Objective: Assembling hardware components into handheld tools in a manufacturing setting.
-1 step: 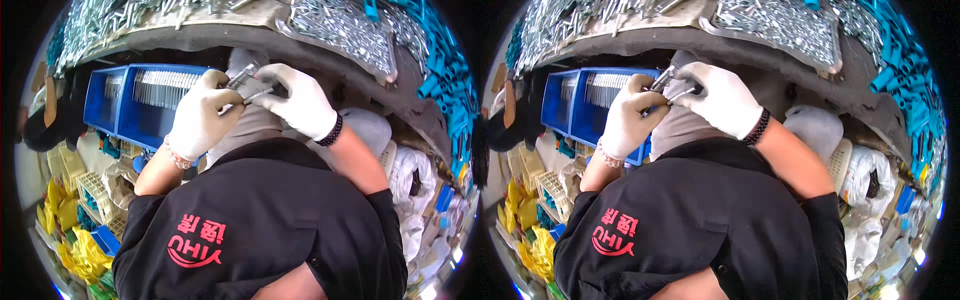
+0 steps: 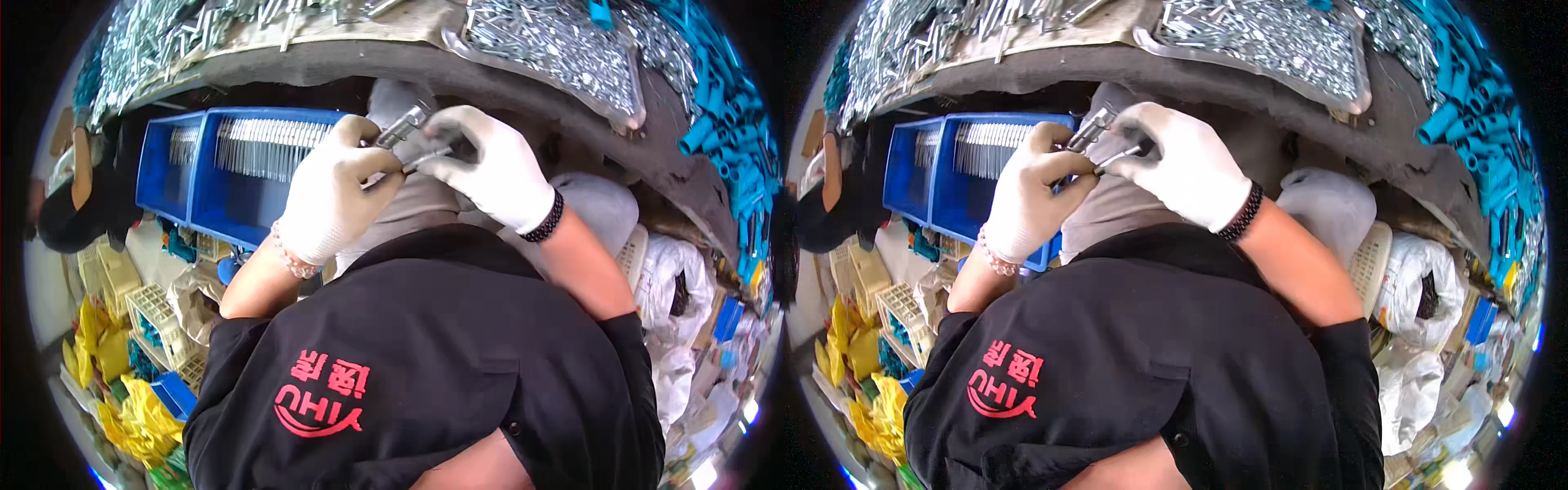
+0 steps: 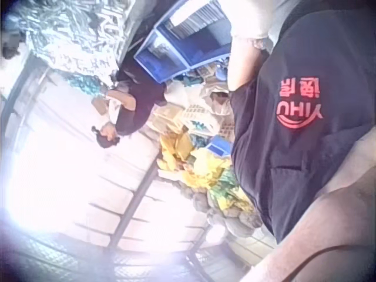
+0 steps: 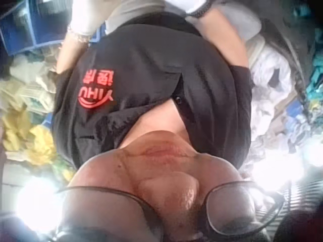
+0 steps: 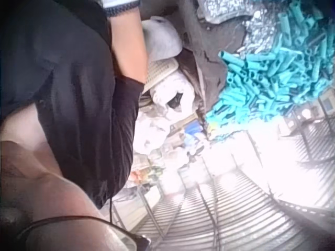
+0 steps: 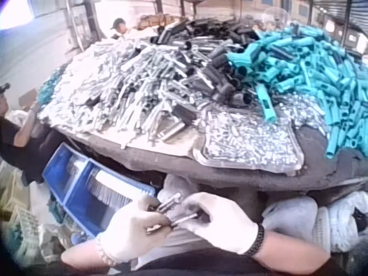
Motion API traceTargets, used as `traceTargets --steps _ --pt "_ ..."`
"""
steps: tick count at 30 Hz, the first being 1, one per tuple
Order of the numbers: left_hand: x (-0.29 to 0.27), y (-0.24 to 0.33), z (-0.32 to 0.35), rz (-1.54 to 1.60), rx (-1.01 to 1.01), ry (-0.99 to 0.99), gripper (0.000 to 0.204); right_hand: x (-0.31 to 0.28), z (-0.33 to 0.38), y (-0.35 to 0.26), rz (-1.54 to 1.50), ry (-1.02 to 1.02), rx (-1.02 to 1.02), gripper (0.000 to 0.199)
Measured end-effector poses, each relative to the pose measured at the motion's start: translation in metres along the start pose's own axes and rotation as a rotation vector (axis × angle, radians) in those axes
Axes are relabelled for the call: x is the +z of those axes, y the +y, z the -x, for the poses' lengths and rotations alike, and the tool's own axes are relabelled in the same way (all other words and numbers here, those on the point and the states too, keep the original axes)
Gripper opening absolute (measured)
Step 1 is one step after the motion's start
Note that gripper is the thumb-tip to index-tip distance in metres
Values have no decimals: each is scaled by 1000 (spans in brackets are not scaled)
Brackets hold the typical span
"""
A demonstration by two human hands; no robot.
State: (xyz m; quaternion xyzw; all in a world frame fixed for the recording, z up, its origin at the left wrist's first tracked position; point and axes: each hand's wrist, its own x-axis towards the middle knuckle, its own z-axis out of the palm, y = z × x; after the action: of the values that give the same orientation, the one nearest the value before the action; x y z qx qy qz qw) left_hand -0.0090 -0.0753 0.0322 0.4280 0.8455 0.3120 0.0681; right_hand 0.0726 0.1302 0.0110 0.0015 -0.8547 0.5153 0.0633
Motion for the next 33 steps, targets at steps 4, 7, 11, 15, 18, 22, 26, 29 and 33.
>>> traceTargets --steps 4,7,11,15,18,22,26,29,33 --pt "24 20 -14 -9 166 -16 11 -14 38 6 -59 57 93 36" --pt "34 36 -22 -30 238 -48 10 -17 57 20 -83 62 61 33" --pt "38 48 -30 -16 257 -149 10 -17 72 36 -133 94 29 28" --pt "35 29 -35 232 195 -299 24 -44 91 43 -85 173 138 22" --pt "30 12 -24 482 -30 -334 40 -78 110 45 -97 352 301 16" --pt "21 15 -23 769 -399 -359 34 -97 112 49 36 507 357 14" --pt "27 22 -25 929 -455 -394 31 -80 89 44 40 381 259 20" --pt "38 21 -26 963 -411 -376 35 -64 78 36 -31 254 232 20" --pt "34 23 -29 938 -517 -522 35 -60 72 27 -52 184 319 21"
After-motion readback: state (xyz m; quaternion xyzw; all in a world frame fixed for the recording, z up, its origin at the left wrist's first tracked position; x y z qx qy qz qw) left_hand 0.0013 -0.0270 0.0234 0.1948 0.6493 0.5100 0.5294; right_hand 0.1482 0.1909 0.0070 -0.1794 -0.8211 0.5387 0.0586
